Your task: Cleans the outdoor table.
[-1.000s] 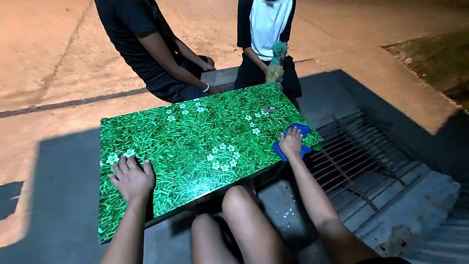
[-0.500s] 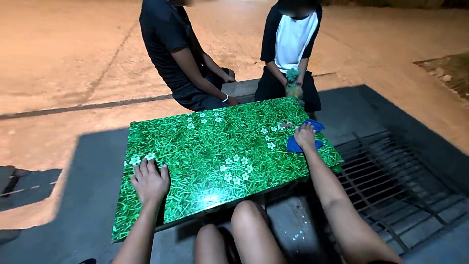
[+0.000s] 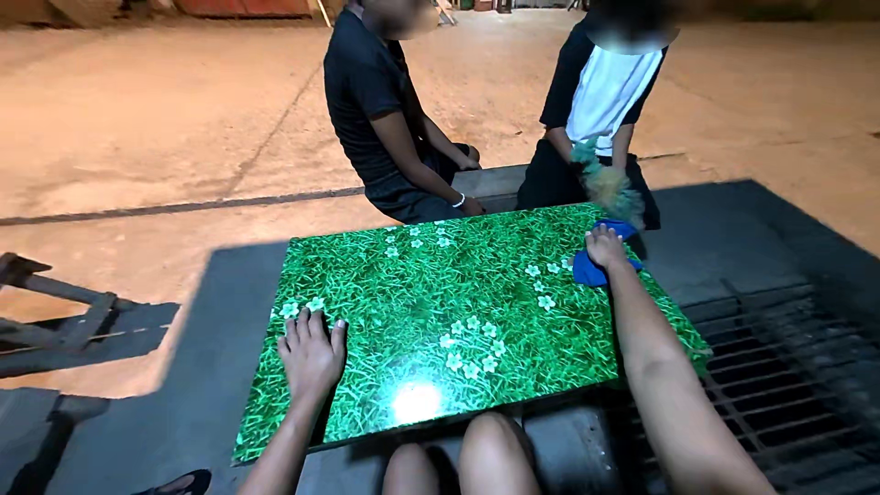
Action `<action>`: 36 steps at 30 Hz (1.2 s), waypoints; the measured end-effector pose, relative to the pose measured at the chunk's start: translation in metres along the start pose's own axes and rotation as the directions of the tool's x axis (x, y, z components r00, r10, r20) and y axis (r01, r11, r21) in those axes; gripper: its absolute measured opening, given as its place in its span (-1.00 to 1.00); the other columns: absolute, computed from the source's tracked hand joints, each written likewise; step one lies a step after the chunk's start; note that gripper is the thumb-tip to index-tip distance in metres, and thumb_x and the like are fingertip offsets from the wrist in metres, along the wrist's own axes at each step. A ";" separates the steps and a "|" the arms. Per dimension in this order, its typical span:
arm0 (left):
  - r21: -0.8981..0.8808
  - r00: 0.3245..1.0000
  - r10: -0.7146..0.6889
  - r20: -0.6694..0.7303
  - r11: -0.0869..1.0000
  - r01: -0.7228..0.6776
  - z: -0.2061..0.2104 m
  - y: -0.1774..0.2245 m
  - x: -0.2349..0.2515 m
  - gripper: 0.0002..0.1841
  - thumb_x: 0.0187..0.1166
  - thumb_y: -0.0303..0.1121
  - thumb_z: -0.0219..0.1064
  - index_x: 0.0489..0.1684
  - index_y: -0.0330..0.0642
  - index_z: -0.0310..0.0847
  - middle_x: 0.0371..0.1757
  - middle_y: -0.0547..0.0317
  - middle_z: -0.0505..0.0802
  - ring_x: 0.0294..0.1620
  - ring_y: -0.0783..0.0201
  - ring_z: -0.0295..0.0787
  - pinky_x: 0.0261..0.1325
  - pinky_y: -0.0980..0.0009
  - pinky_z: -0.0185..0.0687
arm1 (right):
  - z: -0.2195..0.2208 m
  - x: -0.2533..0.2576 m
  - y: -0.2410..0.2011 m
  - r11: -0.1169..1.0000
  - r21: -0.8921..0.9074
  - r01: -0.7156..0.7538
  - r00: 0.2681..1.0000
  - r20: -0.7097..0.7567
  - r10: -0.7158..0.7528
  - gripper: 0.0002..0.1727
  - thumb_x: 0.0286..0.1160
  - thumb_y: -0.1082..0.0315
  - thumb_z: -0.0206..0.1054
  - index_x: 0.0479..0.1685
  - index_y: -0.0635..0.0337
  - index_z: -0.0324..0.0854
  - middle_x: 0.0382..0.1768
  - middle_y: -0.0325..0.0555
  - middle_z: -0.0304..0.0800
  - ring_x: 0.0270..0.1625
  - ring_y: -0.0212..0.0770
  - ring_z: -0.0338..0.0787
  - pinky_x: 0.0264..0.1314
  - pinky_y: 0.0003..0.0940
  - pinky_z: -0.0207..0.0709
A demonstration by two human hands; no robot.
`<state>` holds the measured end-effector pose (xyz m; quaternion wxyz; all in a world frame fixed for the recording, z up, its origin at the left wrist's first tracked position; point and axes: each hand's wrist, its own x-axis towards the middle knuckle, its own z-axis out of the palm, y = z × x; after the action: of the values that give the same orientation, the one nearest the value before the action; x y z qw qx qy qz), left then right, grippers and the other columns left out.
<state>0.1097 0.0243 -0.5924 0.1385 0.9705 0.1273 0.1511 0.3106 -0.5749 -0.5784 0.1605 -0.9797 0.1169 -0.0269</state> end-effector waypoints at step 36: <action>-0.107 0.990 -0.124 0.066 0.986 0.131 -0.009 0.005 -0.002 -0.16 0.80 0.25 -0.16 0.94 -0.16 -0.10 0.97 -0.09 -0.20 0.97 -0.10 -0.29 0.89 -0.21 -0.33 | 0.142 -0.083 -0.457 0.714 -0.044 0.698 0.711 0.156 -0.685 -0.26 0.93 -0.04 -0.33 0.79 0.35 0.20 0.85 0.26 0.09 0.90 0.30 0.02 0.90 0.29 -0.19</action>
<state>0.1058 0.0209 -0.5831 0.2052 0.9552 0.1765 0.1199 0.3436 -0.0909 -0.5677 0.0966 -0.9584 -0.2680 -0.0162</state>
